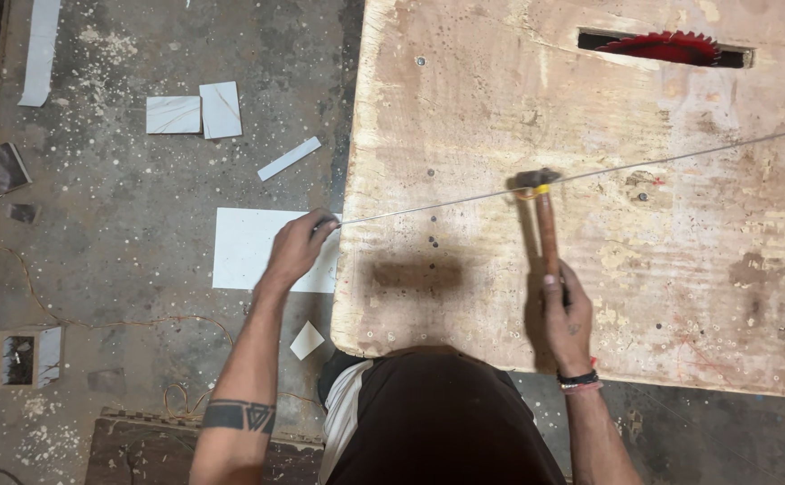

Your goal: The person holds a long thin metal wire against a wooden workbench and hammers along its length to straighten it, sliding the wire by hand between hammer strikes and repositioning it repeatedly across the bench.

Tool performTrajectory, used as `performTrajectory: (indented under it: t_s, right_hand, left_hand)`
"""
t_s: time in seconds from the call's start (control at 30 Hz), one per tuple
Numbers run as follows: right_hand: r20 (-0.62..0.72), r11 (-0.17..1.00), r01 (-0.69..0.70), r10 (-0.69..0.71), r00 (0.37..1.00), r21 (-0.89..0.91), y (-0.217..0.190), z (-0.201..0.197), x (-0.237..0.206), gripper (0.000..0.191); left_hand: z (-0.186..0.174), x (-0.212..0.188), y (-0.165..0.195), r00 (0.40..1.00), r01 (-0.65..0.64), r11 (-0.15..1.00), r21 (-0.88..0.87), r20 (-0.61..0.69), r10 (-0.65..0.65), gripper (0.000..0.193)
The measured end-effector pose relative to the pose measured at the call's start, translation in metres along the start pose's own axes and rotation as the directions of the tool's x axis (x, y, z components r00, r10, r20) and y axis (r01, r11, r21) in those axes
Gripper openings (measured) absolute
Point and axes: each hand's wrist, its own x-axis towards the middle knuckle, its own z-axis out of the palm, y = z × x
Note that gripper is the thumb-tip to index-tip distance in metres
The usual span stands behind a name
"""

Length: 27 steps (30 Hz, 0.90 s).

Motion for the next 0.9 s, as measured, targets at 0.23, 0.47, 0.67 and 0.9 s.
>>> performTrajectory:
  t_s: [0.23,0.47,0.67,0.9]
  right_hand:
    - [0.172,0.997,0.067,-0.058,0.983,-0.047,-0.032,0.03,-0.012,0.053]
    - [0.251,0.983,0.134,-0.1,0.963,-0.122,-0.074,0.044,-0.015,0.05]
    - [0.293,0.975,0.19,-0.151,0.944,-0.11,-0.102,0.05,-0.015,0.047]
    - [0.304,0.957,0.274,-0.235,0.923,-0.095,-0.113,0.046,-0.016,0.046]
  left_hand:
    - [0.005,0.012,0.015,0.996,0.08,0.996,-0.045,-0.035,-0.081,0.026]
    - [0.006,0.01,0.017,0.996,0.089,0.993,-0.073,-0.012,-0.09,0.023]
    - [0.003,0.011,0.016,1.0,0.02,0.995,-0.098,-0.002,-0.021,0.022]
    - [-0.002,0.015,0.016,0.999,0.03,0.996,-0.085,0.037,-0.027,0.023]
